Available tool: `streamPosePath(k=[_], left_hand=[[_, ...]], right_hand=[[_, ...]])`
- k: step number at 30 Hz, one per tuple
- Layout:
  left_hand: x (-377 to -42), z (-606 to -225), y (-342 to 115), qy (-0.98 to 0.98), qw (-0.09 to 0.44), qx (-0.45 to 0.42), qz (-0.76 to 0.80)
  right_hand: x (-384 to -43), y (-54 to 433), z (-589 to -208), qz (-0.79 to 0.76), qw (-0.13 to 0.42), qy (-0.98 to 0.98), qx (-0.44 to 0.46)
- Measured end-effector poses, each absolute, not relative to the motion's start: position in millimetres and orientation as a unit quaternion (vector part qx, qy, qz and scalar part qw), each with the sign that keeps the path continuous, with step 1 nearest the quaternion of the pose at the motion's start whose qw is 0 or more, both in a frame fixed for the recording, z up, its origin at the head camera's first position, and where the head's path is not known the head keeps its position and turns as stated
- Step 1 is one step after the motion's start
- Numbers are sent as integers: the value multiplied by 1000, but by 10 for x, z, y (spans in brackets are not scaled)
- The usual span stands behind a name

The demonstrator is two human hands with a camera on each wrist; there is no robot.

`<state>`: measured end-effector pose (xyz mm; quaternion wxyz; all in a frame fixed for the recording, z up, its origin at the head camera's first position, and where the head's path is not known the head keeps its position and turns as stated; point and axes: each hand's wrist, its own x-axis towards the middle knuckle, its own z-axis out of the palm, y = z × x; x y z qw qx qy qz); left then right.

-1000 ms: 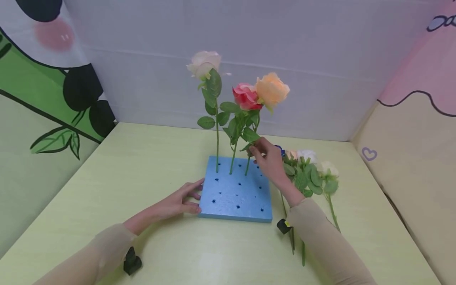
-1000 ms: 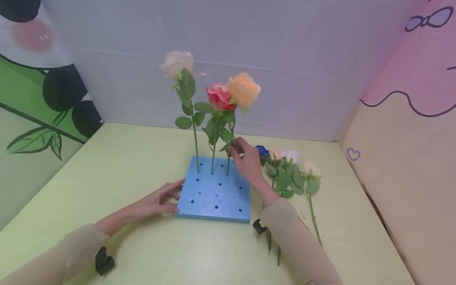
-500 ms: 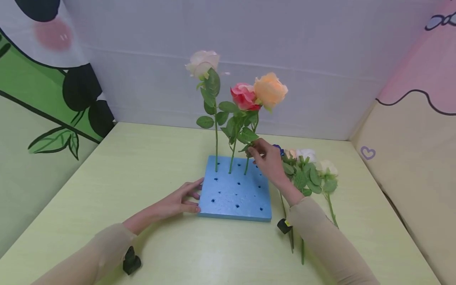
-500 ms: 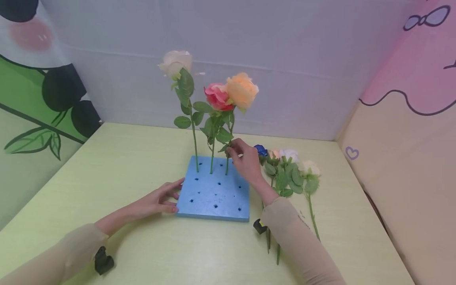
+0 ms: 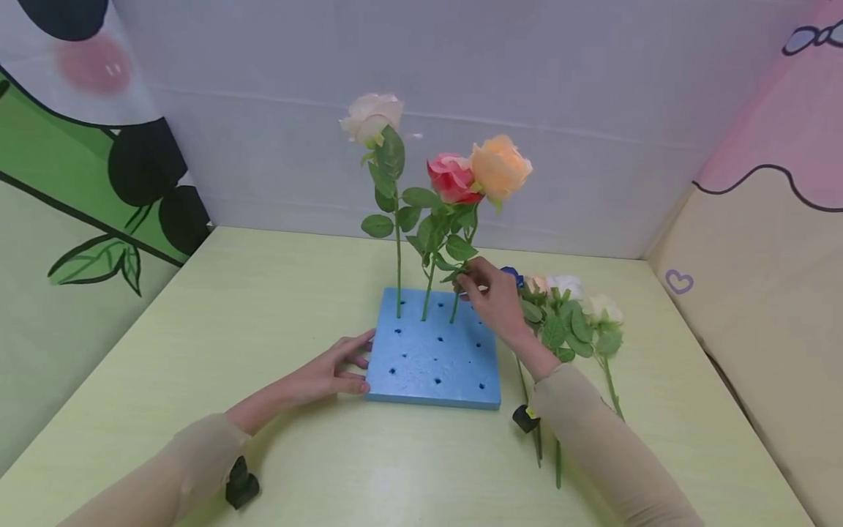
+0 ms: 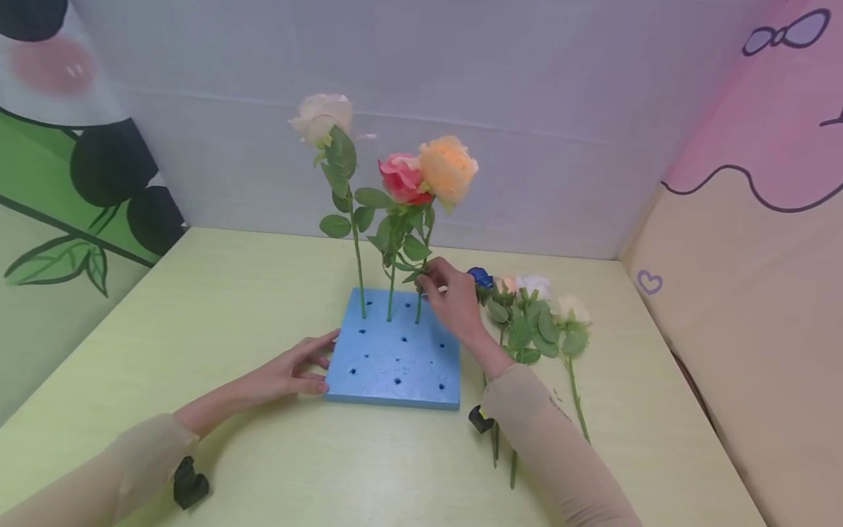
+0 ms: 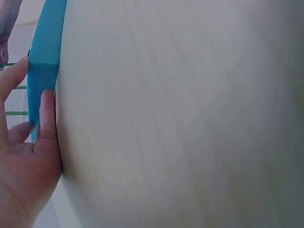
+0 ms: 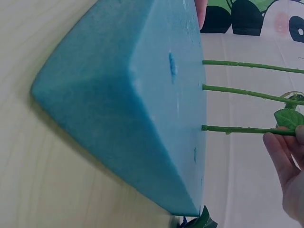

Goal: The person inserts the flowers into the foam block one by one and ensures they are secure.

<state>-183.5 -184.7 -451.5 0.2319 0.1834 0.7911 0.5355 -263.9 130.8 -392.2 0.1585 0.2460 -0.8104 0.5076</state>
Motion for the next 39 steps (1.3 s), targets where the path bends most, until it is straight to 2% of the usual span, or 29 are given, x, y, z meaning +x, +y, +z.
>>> streamPosePath(k=[27,36,39], left_hand=[[-1865,-4523,-1865,795,226,184,531],[-1848,-4544,-1870,795,229,186,530],[-1845,-4549,-1867,796,227,186,529]], right_hand=[[-2668,1283,-3931,494,160,-813,265],[-2630,1292,-3927,509,118,-817,243],[-2523,1277,-3822,527,98,-812,230]])
